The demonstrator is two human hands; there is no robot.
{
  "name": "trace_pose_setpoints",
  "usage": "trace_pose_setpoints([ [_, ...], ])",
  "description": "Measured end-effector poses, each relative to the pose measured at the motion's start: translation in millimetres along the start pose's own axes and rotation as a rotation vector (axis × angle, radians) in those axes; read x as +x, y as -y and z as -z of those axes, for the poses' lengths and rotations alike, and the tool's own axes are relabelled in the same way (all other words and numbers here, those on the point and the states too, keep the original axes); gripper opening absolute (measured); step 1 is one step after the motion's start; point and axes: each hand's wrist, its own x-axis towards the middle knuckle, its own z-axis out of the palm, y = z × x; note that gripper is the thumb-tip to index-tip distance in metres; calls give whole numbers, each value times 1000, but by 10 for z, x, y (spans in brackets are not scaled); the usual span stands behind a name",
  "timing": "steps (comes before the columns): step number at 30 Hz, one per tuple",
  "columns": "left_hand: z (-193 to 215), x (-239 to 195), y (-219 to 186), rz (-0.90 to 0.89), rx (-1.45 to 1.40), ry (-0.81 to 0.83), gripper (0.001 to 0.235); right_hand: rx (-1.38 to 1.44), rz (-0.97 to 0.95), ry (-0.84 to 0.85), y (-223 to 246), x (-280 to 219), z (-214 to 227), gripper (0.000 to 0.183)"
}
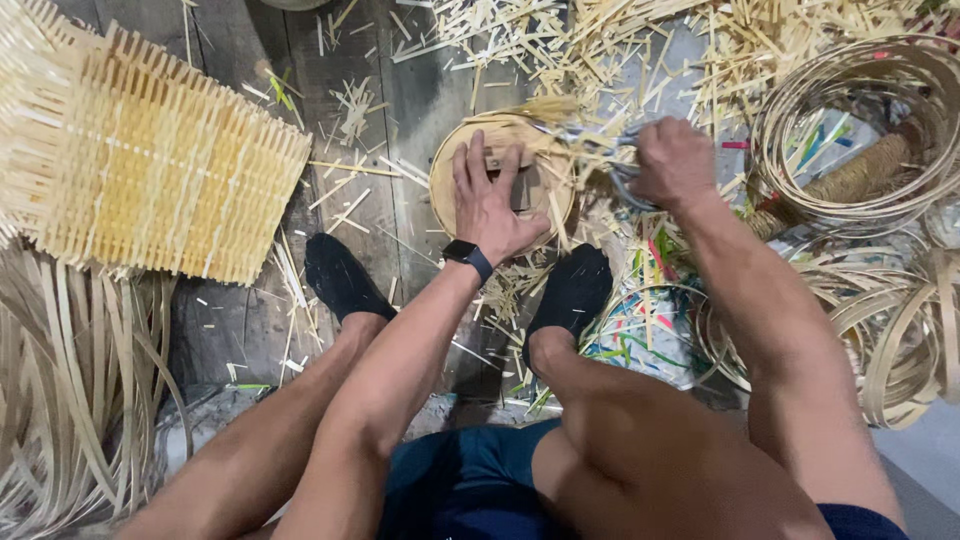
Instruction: The person sits on the floor and repeatedly trims the edges of rectangular bamboo weave mats using shears and a circular wooden template. They place the template on the mat, cut around it, then remove the template and set the trimmed mat aside.
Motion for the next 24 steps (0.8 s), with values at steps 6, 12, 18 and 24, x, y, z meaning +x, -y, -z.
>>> trace_pose_setpoints([
  [6,41,-3,-11,-84,32,123,100,-152,113,-475,-12,-31,-66,60],
  [12,167,70,82,-196,-7,238,99,13,1,36,-6,-58,-47,52],
  [18,217,150,175,-307,8,354,104,-99,110,-264,-66,-28,79,66],
  [24,279,231,217,-413,10,463,107,-56,124,-215,97,28,147,52],
])
